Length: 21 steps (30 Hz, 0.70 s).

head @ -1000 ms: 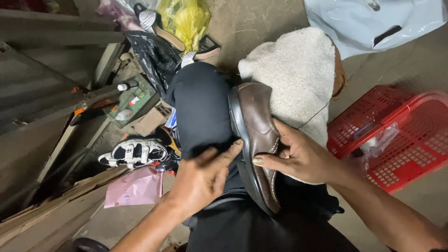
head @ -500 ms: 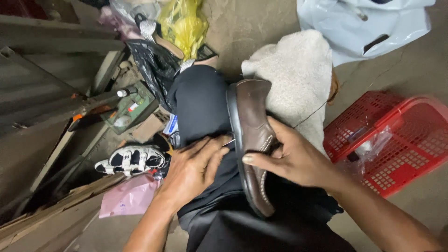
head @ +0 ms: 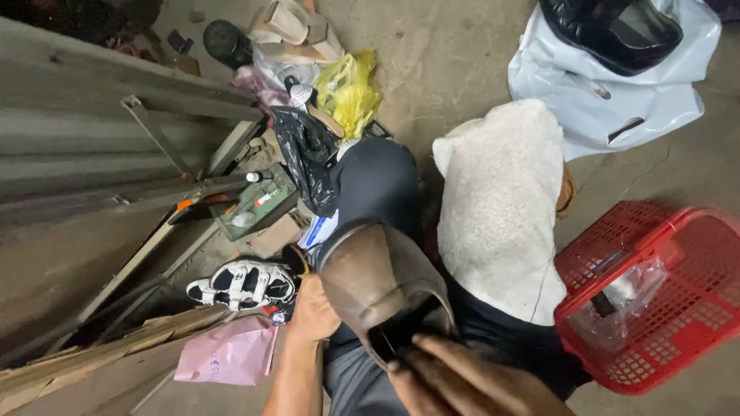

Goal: The person sits on the floor and sews a brown leather shoe using a needle and thread. They repeatedly pass the needle through the shoe's sole and upper, pulling the thread tight to secure the stitches.

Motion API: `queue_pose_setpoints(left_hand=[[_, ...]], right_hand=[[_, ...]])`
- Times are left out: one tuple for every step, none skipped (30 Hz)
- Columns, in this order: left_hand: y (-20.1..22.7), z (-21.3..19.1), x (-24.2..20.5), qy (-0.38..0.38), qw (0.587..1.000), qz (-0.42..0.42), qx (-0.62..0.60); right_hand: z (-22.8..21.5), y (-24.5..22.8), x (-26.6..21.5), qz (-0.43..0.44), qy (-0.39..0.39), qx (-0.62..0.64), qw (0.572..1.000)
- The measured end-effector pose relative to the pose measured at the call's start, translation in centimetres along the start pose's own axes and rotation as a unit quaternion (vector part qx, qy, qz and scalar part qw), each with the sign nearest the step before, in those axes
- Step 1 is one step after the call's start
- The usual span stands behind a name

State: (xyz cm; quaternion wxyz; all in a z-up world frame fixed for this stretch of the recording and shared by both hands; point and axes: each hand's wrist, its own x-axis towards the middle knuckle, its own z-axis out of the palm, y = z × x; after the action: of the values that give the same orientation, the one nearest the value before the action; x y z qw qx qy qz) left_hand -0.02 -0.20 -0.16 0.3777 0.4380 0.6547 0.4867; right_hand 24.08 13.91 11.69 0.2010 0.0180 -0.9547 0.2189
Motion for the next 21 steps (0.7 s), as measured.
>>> queue_pose_setpoints(left_hand=[[0.0, 0.0, -0.1, 0.001, 1.000, -0.003, -0.002], [0.0, 0.0, -0.1, 0.002, 1.000, -0.003, -0.003], [0.0, 0.0, -0.2, 0.002, 1.000, -0.005, -0.006], [-0.1, 0.0, -0.2, 0.002, 1.000, -0.006, -0.008], [-0.1, 0.0, -0.2, 0.002, 1.000, -0.006, -0.009], [-0.1, -0.1, -0.1, 0.001, 1.000, -0.007, -0.011], [-0.1, -0.2, 0.0, 0.000, 1.000, -0.008, -0.013], [-0.1, -0.2, 0.0, 0.002, 1.000, -0.006, -0.013], [-0.1, -0.2, 0.0, 0.002, 1.000, -0.006, -0.014], [0.0, -0.3, 0.0, 0.003, 1.000, -0.007, -0.016], [0.0, -0.3, 0.1, 0.005, 1.000, -0.007, -0.017], [-0.1, -0.2, 0.1, 0.006, 1.000, -0.007, -0.019], [-0.1, -0.1, 0.2, 0.006, 1.000, -0.007, -0.022], [-0.1, 0.0, 0.2, 0.007, 1.000, -0.004, -0.024], [-0.2, 0.0, 0.2, 0.006, 1.000, -0.003, -0.027], [-0.2, 0.1, 0.2, 0.004, 1.000, -0.002, -0.030], [-0.2, 0.1, 0.2, 0.004, 0.999, 0.000, -0.032], [-0.2, 0.0, 0.3, 0.002, 0.999, 0.003, -0.035], [-0.2, -0.1, 0.4, -0.001, 0.999, 0.006, -0.038], [1.0, -0.2, 0.9, -0.003, 0.999, 0.011, -0.040], [2.0, -0.3, 1.4, -0.029, 0.998, 0.030, -0.040]], right_hand=[[0.8, -0.7, -0.7, -0.047, -0.016, -0.052, 0.997], [1.5, -1.8, -0.9, -0.048, -0.018, -0.051, 0.997], [2.3, -2.8, -1.2, -0.008, 0.000, -0.090, 0.996], [3.0, -3.8, -1.5, 0.033, 0.018, -0.130, 0.991], [3.0, -4.3, -1.0, 0.032, 0.018, -0.131, 0.991], [2.9, -4.7, -0.3, 0.065, 0.018, -0.089, 0.994], [2.9, -5.1, 0.3, 0.098, 0.018, -0.048, 0.994], [2.6, -4.9, 0.7, 0.096, 0.018, -0.049, 0.994], [2.4, -4.7, 1.1, 0.082, 0.029, -0.051, 0.995], [2.2, -4.6, 1.6, 0.068, 0.038, -0.052, 0.996], [1.5, -3.9, 2.1, 0.066, 0.038, -0.052, 0.996], [0.8, -3.2, 2.5, 0.052, 0.045, -0.018, 0.997], [0.0, -2.6, 2.8, 0.037, 0.052, 0.016, 0.998], [-0.3, -2.2, 3.0, 0.036, 0.051, 0.013, 0.998], [-0.8, -1.9, 3.1, 0.064, 0.024, 0.078, 0.995], [-1.2, -1.5, 3.2, 0.092, -0.003, 0.144, 0.985], [-1.4, -1.1, 3.4, 0.092, -0.004, 0.141, 0.986], [-1.5, -0.7, 3.5, 0.109, 0.008, 0.176, 0.978], [-1.7, -0.3, 3.6, 0.126, 0.019, 0.210, 0.969], [-2.1, 0.6, 3.1, 0.128, 0.020, 0.205, 0.970], [-2.5, 1.5, 2.6, 0.181, -0.007, 0.266, 0.947]])
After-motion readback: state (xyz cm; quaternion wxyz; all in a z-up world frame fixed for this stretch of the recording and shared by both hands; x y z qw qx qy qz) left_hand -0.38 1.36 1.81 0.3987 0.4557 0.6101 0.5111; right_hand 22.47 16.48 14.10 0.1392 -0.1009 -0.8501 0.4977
